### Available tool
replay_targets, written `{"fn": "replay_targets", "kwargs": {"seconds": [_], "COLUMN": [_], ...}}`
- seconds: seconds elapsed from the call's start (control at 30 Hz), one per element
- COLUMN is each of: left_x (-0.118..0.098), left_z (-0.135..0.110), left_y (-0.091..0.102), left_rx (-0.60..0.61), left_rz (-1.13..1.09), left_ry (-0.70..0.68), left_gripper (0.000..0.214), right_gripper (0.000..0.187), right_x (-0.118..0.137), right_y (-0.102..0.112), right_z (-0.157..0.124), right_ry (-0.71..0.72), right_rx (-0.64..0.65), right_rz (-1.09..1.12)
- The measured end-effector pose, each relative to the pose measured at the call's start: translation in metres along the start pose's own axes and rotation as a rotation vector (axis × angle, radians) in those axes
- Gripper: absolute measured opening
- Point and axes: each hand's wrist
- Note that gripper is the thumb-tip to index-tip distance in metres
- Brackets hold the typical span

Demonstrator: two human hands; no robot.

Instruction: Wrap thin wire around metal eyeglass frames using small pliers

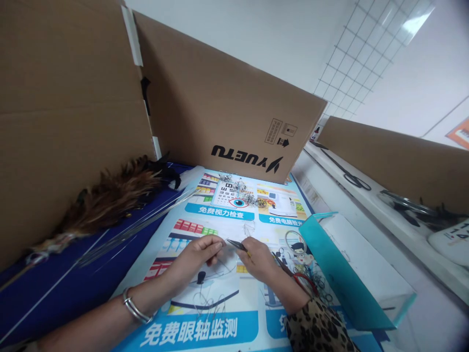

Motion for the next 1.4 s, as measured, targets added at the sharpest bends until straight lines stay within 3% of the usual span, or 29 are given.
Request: {"fn": "replay_targets", "kwargs": {"seconds": [0.57,0.9,1.03,1.4], "left_x": [-0.001,-0.005,-0.003,0.005], "left_z": [-0.003,-0.002,-0.001,0.007], "left_y": [-0.002,-0.002,0.006,0.050], "left_rx": [0.008,0.014,-0.024,-0.301], "left_rz": [0.027,0.122,0.235,0.490], "left_ry": [0.026,-0.033,-0.078,-0.176], "left_gripper": [0.023,0.023,0.023,0.023], "right_gripper": [0.015,0.018,0.020,0.023], "right_x": [0.002,-0.001,-0.005,-0.004], "right_y": [0.002,0.000,-0.001,0.000], "right_z": [-0.003,-0.004,-0.004,-0.003], "right_ry": [-0.009,-0.009,-0.013,0.026], "right_rx": [-0.020,-0.015,-0.017,0.045], "right_rz": [-0.001,-0.011,-0.020,-0.104]}}
Point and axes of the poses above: each hand's wrist, its own z-axis towards the middle knuckle, its own y-axis out of the back of the hand, x = y × z, and after that the axes turned 5 degrees about y, right-handed
